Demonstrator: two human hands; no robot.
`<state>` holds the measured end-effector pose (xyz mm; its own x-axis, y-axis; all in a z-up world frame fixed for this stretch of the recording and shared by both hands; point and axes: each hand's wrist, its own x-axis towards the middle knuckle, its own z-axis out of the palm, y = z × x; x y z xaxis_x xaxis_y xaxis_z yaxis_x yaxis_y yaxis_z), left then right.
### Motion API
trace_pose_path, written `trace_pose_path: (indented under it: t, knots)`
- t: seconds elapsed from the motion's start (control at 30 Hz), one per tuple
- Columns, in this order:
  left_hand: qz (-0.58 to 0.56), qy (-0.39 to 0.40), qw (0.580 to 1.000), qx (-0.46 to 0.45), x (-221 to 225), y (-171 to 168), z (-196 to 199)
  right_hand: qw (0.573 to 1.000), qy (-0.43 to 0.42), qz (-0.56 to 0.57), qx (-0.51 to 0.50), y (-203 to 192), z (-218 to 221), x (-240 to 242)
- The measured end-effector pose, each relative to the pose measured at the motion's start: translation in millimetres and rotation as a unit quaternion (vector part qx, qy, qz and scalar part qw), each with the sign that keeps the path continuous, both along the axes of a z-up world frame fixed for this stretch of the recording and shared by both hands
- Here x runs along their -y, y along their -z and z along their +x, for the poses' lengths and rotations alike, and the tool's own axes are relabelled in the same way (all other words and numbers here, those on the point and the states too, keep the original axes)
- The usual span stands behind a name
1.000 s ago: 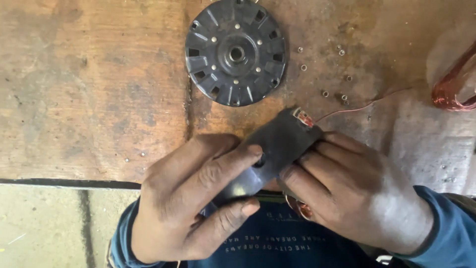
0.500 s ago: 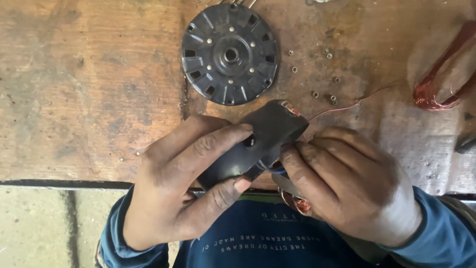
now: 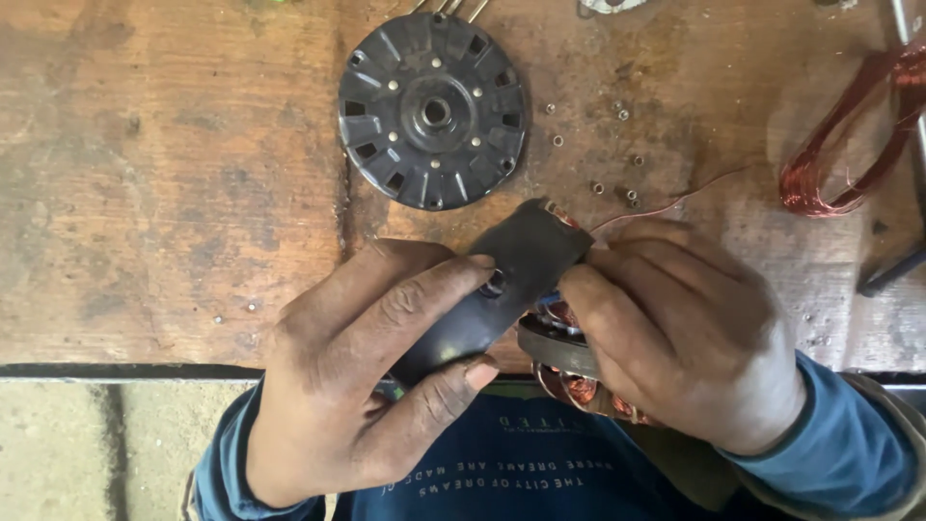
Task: The person fits a wound copper stator into a black motor housing, threads blue and red wires through the housing hole, aligns the housing over the stator, and presses it into place. They then use a metal rod to tap and seat the rotor shaft assembly inside the stator and reposition the parts on the workbench.
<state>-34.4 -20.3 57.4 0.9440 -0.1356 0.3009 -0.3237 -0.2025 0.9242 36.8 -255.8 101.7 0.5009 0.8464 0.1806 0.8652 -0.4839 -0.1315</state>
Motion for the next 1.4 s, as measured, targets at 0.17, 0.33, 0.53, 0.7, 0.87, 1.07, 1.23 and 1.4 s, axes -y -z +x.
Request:
trace_pose_path:
  t: [0.17, 0.33, 0.53, 0.7, 0.87, 1.07, 1.23, 1.4]
  knots:
    - [0.013, -0.055, 0.998, -0.031, 7, 3, 7, 0.999, 0.023, 0.028, -0.009, 1, 3, 0]
    - [0.049, -0.095, 0.994, -0.024, 3, 38, 20, 0.998, 0.024, 0.024, -0.053, 21, 15, 16]
    - [-0.049, -0.106, 0.978, -0.172, -9, 74, 40, 0.989, 0.037, 0.015, -0.143, 22, 36, 1]
    - [-0.067, -0.115, 0.98, -0.15, -9, 75, 40, 0.968, 0.064, 0.007, -0.242, 24, 42, -3]
    - [-0.028, -0.117, 0.988, -0.1, -10, 76, 35, 0.945, 0.049, 0.018, -0.323, 26, 45, 8]
    - [0.003, -0.1, 0.99, -0.098, -10, 67, 33, 0.966, -0.038, -0.022, -0.256, 19, 30, 1]
    - [0.03, -0.069, 0.992, -0.106, -10, 43, 27, 0.995, -0.027, -0.074, -0.059, 8, 1, -16]
    - [0.083, -0.046, 0.993, -0.074, -9, 15, 21, 0.993, 0.052, -0.081, 0.071, 2, -11, -32]
